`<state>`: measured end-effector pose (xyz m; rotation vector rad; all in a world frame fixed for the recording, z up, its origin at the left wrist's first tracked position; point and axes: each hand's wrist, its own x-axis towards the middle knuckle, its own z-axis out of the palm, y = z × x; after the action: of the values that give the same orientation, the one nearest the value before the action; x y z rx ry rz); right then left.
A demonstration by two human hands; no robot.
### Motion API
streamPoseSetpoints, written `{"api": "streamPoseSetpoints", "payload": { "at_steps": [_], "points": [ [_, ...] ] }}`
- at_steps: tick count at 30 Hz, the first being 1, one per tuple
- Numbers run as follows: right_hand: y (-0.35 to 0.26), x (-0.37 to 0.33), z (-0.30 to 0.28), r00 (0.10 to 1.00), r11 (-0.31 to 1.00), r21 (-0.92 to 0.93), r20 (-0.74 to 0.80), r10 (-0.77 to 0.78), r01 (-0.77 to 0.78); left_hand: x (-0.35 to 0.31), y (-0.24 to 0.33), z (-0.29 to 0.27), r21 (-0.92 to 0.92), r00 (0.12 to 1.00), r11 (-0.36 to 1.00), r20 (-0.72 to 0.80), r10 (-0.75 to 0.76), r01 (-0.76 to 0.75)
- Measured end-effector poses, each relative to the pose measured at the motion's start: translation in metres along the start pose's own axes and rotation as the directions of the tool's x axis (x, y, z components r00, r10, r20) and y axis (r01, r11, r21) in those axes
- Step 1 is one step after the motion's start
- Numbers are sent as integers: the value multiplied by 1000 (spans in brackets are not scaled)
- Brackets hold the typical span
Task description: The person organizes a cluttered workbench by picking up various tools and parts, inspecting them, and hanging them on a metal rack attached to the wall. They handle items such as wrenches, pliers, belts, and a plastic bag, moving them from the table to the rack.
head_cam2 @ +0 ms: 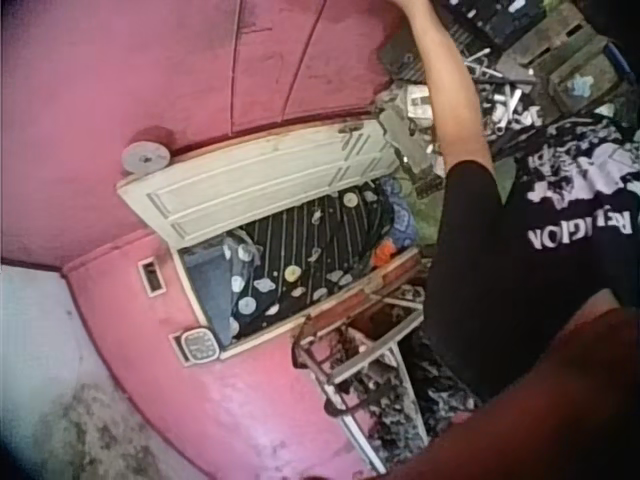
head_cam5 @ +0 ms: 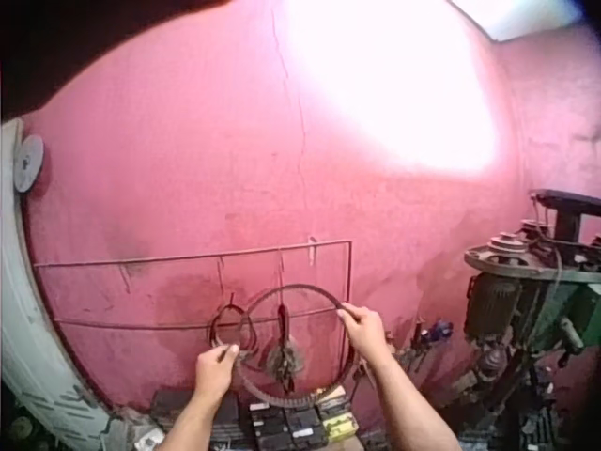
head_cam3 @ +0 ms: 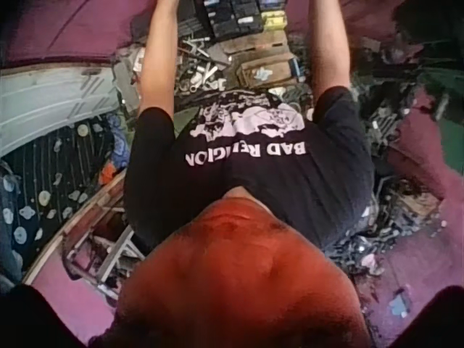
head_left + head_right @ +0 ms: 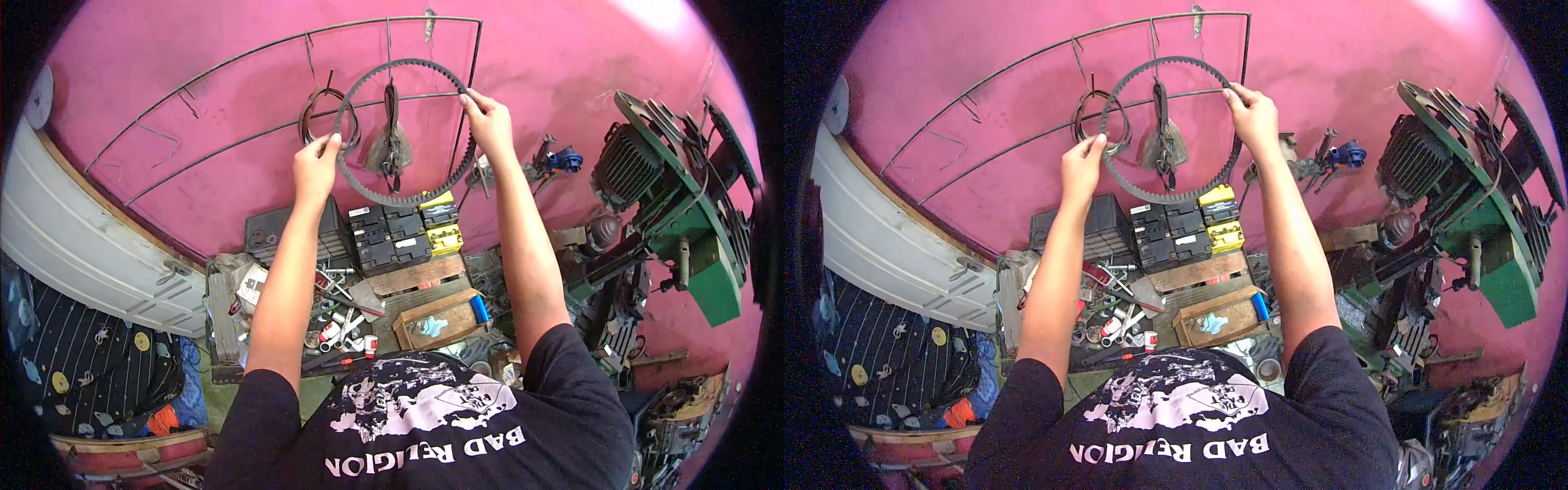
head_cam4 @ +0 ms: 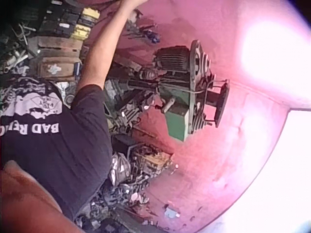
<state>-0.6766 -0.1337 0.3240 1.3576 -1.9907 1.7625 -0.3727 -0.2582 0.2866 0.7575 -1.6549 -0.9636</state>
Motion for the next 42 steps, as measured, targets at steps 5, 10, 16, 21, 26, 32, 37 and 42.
{"api": "streamPoseSetpoints", "payload": {
  "at_steps": [5, 10, 16, 21, 26, 32, 37, 42],
  "points": [
    [21, -14, 16, 977, 972, -179, 120, 175, -152, -4, -38, 21, 185, 991, 974, 14, -137, 132],
    [23, -34, 17, 986, 958, -272, 116, 121, -86, -21, -61, 28, 192, 997, 978, 9, -82, 79],
    [7, -59, 21, 994, 973, -221, 78, 77, -58, -65, -85, 16, 419, 1000, 908, 23, 6, -15],
    [-2, -146, 29, 988, 989, -136, 153, -29, 50, -178, -101, -10, 293, 993, 950, 15, -115, 105],
    [26, -312, 74, 851, 999, -17, 524, 41, -38, -324, -120, -45, 272, 878, 868, 130, -461, 416],
    [4, -404, 94, 129, 987, -159, 980, 153, 38, -429, -153, -137, 200, 714, 717, 101, -693, 668],
    [20, -424, 155, 483, 985, -123, 874, 51, 119, -448, -188, -214, 307, 696, 625, -355, -624, 717],
    [29, -434, 219, 546, 933, -253, 834, 77, 255, -416, -209, -267, 523, 808, 619, -435, -397, 585]
  ]
}}
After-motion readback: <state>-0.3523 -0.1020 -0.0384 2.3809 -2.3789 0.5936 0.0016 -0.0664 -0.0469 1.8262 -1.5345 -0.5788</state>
